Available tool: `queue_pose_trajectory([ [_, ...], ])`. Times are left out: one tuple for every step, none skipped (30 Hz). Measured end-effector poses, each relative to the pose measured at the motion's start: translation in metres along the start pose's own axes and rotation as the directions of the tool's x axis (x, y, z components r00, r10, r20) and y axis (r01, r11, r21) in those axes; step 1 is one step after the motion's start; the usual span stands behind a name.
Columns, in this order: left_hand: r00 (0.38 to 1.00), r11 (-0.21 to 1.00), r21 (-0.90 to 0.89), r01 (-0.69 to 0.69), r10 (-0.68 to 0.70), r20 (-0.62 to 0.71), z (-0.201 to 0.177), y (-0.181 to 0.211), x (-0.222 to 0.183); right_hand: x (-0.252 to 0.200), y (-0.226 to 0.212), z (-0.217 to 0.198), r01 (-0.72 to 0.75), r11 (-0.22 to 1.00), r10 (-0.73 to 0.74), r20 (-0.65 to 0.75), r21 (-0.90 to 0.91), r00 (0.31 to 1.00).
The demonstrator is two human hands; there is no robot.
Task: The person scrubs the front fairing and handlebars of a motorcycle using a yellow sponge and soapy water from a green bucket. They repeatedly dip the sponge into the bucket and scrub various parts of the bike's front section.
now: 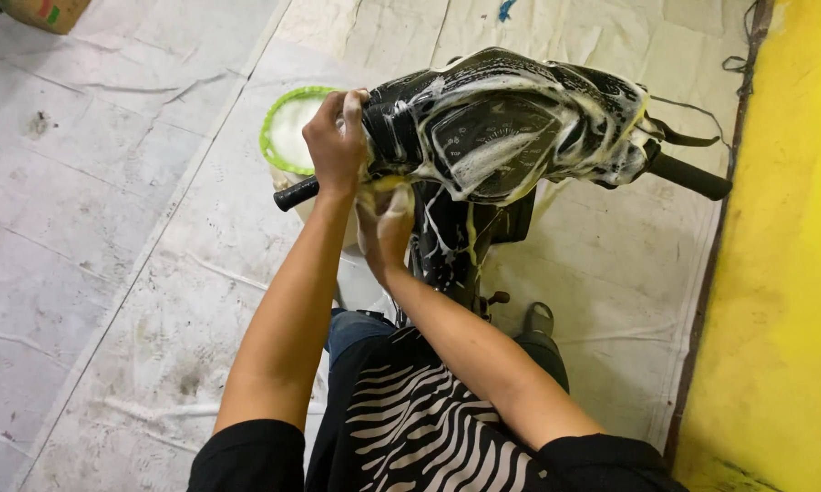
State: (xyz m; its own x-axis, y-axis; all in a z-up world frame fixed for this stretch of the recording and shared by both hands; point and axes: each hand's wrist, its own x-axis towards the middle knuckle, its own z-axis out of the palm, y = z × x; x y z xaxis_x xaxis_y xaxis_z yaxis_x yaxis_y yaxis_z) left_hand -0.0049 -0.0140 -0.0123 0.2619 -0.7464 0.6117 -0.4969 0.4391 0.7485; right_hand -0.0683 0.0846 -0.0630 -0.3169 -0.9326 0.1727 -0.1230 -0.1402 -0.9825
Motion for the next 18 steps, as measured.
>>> queue_pose_trajectory([
  [1.000,1.000,0.002,-0.004,0.004,0.000,0.000,0.000,-0.001,0.001,0.010,0.001,0.002,1.000,-0.002,-0.001,0.004,1.000],
  [1.000,1.000,-0.001,-0.012,0.012,-0.003,0.001,-0.002,-0.001,0.005,0.021,0.004,0.053,0.994,-0.056,-0.027,-0.099,0.998],
  [1.000,1.000,-0.004,-0.020,0.020,-0.007,0.001,-0.003,0.000,0.008,0.032,0.006,0.100,0.974,-0.112,-0.047,-0.203,0.993],
  [1.000,1.000,-0.006,-0.016,0.016,-0.005,0.001,-0.006,0.001,0.009,0.025,-0.002,0.097,0.973,-0.110,-0.048,-0.208,0.993],
  [0.999,0.999,-0.006,-0.049,0.049,-0.010,0.002,-0.009,0.002,0.011,0.018,-0.011,-0.090,0.988,0.092,0.012,-0.128,0.996],
  [0.997,0.997,-0.002,-0.082,0.082,-0.013,0.001,-0.012,0.004,0.013,0.012,-0.017,-0.281,0.958,0.286,0.086,-0.057,0.955],
  [0.997,0.997,-0.003,-0.079,0.079,-0.010,-0.002,-0.004,0.000,0.009,0.009,-0.021,-0.285,0.957,0.289,0.084,-0.059,0.954],
  [0.999,0.999,-0.001,-0.052,0.052,-0.003,-0.005,0.005,0.001,0.011,0.005,-0.024,-0.258,0.955,0.251,0.063,0.149,0.966],
  [1.000,1.000,0.001,-0.024,0.024,0.004,-0.007,0.014,0.003,0.013,0.002,-0.026,-0.216,0.911,0.218,0.035,0.350,0.975],
  [1.000,1.000,0.006,-0.021,0.021,0.004,-0.006,0.010,0.003,0.012,-0.006,-0.024,-0.221,0.910,0.222,0.038,0.350,0.974],
  [1.000,1.000,-0.005,-0.017,0.017,0.016,-0.005,0.006,0.003,0.010,-0.014,-0.022,-0.061,0.989,0.068,-0.052,0.134,0.996],
  [0.999,1.000,-0.015,-0.010,0.011,0.030,-0.004,0.002,0.003,0.008,-0.021,-0.020,0.090,0.991,-0.100,-0.104,-0.102,0.989],
  [0.999,1.000,-0.010,-0.005,0.005,0.031,-0.002,-0.009,-0.001,0.009,-0.005,-0.017,0.084,0.991,-0.094,-0.100,-0.101,0.991],
  [0.998,0.999,-0.022,0.026,-0.025,0.059,0.003,-0.019,0.000,0.014,0.011,-0.012,0.305,0.940,-0.304,0.033,-0.153,0.952],
  [0.995,0.998,-0.034,0.057,-0.054,0.087,0.007,-0.029,0.002,0.021,0.026,-0.007,0.513,0.841,-0.486,0.177,-0.173,0.856],
  [0.995,0.998,-0.036,0.054,-0.051,0.090,0.007,-0.028,0.006,0.026,0.014,-0.014,0.513,0.840,-0.487,0.173,-0.174,0.856],
  [0.984,0.992,-0.035,0.119,-0.113,0.136,0.006,-0.026,0.009,0.031,0.003,-0.021,0.555,0.801,-0.488,0.292,-0.225,0.822],
  [0.967,0.982,-0.030,0.189,-0.180,0.182,0.006,-0.025,0.009,0.034,-0.008,-0.030,0.597,0.756,-0.469,0.413,-0.270,0.781],
])
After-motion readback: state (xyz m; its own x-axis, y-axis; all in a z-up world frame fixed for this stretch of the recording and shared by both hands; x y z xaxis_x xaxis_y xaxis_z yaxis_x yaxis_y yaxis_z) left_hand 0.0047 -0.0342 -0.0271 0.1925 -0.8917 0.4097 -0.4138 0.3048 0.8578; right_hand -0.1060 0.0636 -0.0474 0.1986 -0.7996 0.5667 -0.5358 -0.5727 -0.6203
